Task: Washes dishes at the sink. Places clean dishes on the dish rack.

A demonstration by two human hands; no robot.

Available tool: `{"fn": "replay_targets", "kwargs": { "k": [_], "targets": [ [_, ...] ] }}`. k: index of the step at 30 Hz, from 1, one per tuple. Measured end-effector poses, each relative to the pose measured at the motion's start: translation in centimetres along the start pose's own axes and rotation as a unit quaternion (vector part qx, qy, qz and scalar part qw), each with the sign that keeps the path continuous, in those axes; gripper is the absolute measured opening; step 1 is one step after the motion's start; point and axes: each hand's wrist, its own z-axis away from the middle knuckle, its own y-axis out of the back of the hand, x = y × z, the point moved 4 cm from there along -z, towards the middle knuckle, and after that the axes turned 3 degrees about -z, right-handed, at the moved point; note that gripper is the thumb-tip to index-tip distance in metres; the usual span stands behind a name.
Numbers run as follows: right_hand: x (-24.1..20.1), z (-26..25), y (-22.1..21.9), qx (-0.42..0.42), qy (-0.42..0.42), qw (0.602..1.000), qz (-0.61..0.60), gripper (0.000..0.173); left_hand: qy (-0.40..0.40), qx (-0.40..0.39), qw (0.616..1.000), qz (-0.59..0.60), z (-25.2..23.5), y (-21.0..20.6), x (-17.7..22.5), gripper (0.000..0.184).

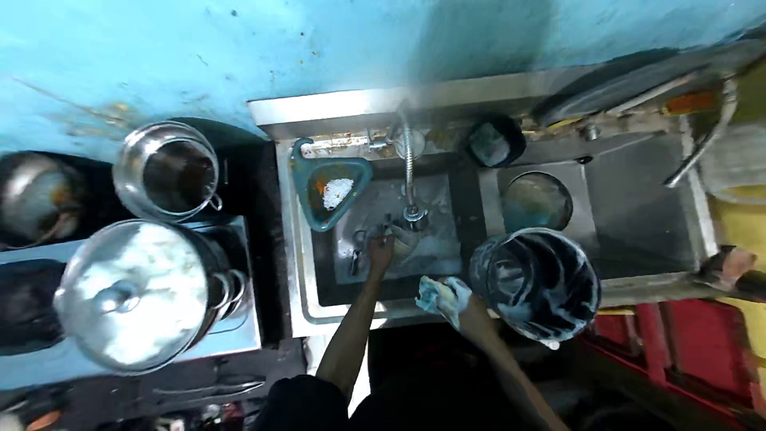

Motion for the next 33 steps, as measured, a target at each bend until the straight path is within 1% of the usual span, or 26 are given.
{"fn": "replay_targets", "kwargs": {
  "k": [2, 4, 6, 7, 9, 12, 13, 14, 15, 17, 18, 19, 20, 21, 22, 23, 24, 25, 26, 27, 28, 29, 30, 31, 32, 33],
  "targets": [
    [-0.4, -1.0, -1.0, -0.042, 0.011, 0.997, 0.063, 0.044, -0.01, 0.042, 0.997, 0.057, 0.6, 3.4, -0.6, 0.031],
    [-1.5, -1.6, -1.7, -0.061, 0.039, 0.995, 0.066, 0.043, -0.051, 0.084, 0.99, 0.097, 1.5, 6.6, -0.2, 0.029],
    [-3.1, -1.8, -2.4, -0.054, 0.085, 0.993, 0.056, 0.042, -0.114, 0.105, 0.973, 0.174, 2.4, 8.7, 0.4, 0.034],
    [-4.1, -1.9, -2.9, -0.044, 0.117, 0.991, 0.056, 0.043, -0.12, 0.098, 0.963, 0.219, 2.9, 9.6, 0.8, 0.036],
    [-5.6, -2.3, -4.4, 0.004, 0.222, 0.973, 0.063, 0.041, -0.128, 0.067, 0.953, 0.267, 3.7, 10.7, 1.6, 0.041],
    [-6.4, -3.9, -7.7, 0.103, 0.443, 0.888, 0.071, 0.03, -0.17, 0.023, 0.958, 0.231, 4.7, 11.3, 3.7, 0.045],
    [-6.7, -4.3, -8.5, 0.09, 0.457, 0.882, 0.077, 0.028, -0.192, 0.023, 0.96, 0.204, 5.2, 11.3, 4.7, 0.045],
    [-7.1, -4.6, -9.0, 0.047, 0.425, 0.9, 0.084, 0.028, -0.214, 0.032, 0.96, 0.177, 5.6, 11.3, 5.7, 0.045],
    [-7.6, -4.8, -9.2, -0.005, 0.359, 0.931, 0.07, 0.029, -0.241, 0.049, 0.958, 0.146, 6.2, 11.1, 6.6, 0.044],
    [-8.8, -5.6, -8.6, -0.081, 0.193, 0.974, -0.087, 0.031, -0.29, 0.099, 0.947, 0.096, 6.9, 10.5, 7.5, 0.043],
    [-9.2, -6.2, -8.3, -0.097, 0.111, 0.96, -0.238, 0.03, -0.299, 0.128, 0.94, 0.099, 7.0, 10.3, 7.4, 0.043],
    [-9.3, -6.5, -8.3, -0.106, 0.028, 0.906, -0.409, 0.029, -0.301, 0.157, 0.934, 0.111, 7.1, 10.1, 7.2, 0.042],
    [-9.4, -6.5, -8.4, -0.107, -0.037, 0.831, -0.544, 0.029, -0.302, 0.175, 0.929, 0.124, 7.3, 10.1, 7.3, 0.042],
    [-9.5, -6.2, -8.6, -0.101, -0.058, 0.785, -0.608, 0.029, -0.307, 0.179, 0.926, 0.127, 7.5, 10.1, 7.8, 0.042],
    [-9.4, -6.0, -8.7, -0.097, -0.029, 0.789, -0.606, 0.03, -0.314, 0.171, 0.926, 0.12, 7.5, 10.2, 8.4, 0.042],
    [-9.2, -5.7, -8.6, -0.094, 0.04, 0.837, -0.538, 0.031, -0.313, 0.158, 0.931, 0.102, 7.3, 10.4, 9.1, 0.043],
    [-8.8, -5.4, -8.5, -0.092, 0.136, 0.898, -0.408, 0.032, -0.301, 0.137, 0.941, 0.075, 7.2, 10.7, 9.6, 0.043],
    [-8.6, -5.1, -8.3, -0.091, 0.226, 0.935, -0.256, 0.031, -0.285, 0.112, 0.951, 0.052, 7.0, 10.9, 9.9, 0.044],
    [-8.4, -5.1, -8.2, -0.103, 0.292, 0.944, -0.11, 0.03, -0.259, 0.086, 0.961, 0.034, 6.6, 11.2, 9.8, 0.045],
    [-8.5, -5.2, -8.2, -0.13, 0.322, 0.937, 0.026, 0.03, -0.23, 0.066, 0.971, 0.027, 6.4, 11.3, 9.5, 0.045],
    [-8.8, -5.4, -8.2, -0.151, 0.328, 0.924, 0.125, 0.03, -0.205, 0.058, 0.977, 0.032, 6.3, 11.1, 9.1, 0.045],
    [-9.0, -5.8, -8.4, -0.16, 0.322, 0.917, 0.174, 0.03, -0.191, 0.059, 0.979, 0.043, 6.3, 10.8, 8.6, 0.046],
    [-9.0, -6.2, -8.7, -0.166, 0.305, 0.922, 0.171, 0.031, -0.19, 0.066, 0.978, 0.053, 6.5, 10.4, 8.1, 0.046],
    [-9.2, -6.5, -8.7, -0.174, 0.27, 0.942, 0.102, 0.035, -0.198, 0.074, 0.975, 0.065, 6.6, 10.0, 7.7, 0.044],
    [-9.1, -6.9, -8.6, -0.173, 0.221, 0.959, -0.038, 0.037, -0.215, 0.087, 0.969, 0.087, 6.9, 9.8, 7.5, 0.041],
    [-8.8, -6.9, -8.8, -0.167, 0.146, 0.949, -0.224, 0.036, -0.233, 0.108, 0.959, 0.123, 7.7, 9.8, 7.4, 0.039]
  ]
}}
